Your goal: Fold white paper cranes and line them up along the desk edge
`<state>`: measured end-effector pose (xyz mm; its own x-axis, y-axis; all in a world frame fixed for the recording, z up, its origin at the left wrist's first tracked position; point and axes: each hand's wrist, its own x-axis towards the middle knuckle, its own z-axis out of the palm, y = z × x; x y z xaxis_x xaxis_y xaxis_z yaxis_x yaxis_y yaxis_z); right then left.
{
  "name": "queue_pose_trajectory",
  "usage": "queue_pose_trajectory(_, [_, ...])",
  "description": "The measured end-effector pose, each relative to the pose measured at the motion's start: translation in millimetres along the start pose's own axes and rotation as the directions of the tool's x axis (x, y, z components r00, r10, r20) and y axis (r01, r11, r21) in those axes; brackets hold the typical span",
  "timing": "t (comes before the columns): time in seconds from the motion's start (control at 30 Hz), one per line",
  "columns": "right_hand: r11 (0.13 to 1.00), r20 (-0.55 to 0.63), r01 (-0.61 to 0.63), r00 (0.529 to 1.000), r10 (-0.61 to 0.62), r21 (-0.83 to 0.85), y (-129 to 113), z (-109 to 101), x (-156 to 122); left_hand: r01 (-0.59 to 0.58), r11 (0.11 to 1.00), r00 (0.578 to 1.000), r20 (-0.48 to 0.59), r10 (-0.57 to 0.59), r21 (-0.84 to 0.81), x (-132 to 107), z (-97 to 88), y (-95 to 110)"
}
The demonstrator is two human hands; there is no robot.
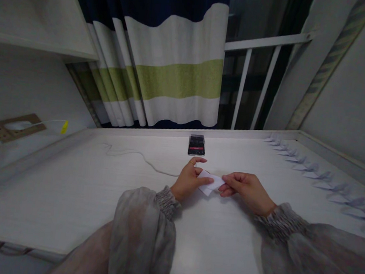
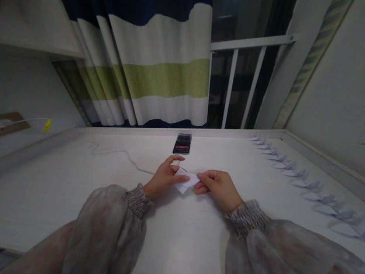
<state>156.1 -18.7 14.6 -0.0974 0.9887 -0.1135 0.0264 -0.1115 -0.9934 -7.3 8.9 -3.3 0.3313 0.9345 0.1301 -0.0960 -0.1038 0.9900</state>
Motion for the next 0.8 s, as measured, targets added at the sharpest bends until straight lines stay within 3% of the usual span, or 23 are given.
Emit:
queue_pose_trajectory(0.17, [0.999, -0.059, -0.013, 0.998, 0.011, -0.034, 0.6, -2.0, 2.0, 0.003, 1.000, 1.000, 0.005, -0.003, 0.012, 1.4, -2.1, 0.9])
queue_pose_trajectory(0.33, [0.986, -0.101, 0.130, 0.985, -0.141, -0.107, 4.0, -13.7, 9.8, 0.064, 0.995, 0.998, 0.008, -0.065, 0.070, 2.7, -11.0, -1.7])
queue_pose_trajectory(0.43, [0.948, 0.046, 0.209, 0.978, -0.204, -0.239, 6.5, -10.6, 8.0, 0.085, 0.992, 0.990, 0.103, -0.094, 0.092, 1.9, -8.7, -5.9])
queue_pose_trajectory(0.57, [0.884, 0.269, 0.295, 0.941, -0.204, -0.363, 11.8, 0.4, 3.2, 0.030, 0.995, 0.978, 0.203, -0.050, 0.098, -1.5, 1.4, -8.8])
queue_pose_trajectory(0.63, [0.881, 0.295, 0.291, 0.937, -0.184, -0.373, 14.2, 2.4, 3.2, 0.031, 0.996, 0.975, 0.219, -0.047, 0.080, -2.7, 3.7, -7.5])
queue_pose_trajectory(0.8, [0.895, 0.217, 0.266, 0.956, -0.197, -0.358, 15.3, -2.7, 6.4, 0.081, 0.997, 0.972, 0.224, -0.077, -0.009, -1.4, -3.1, -1.3])
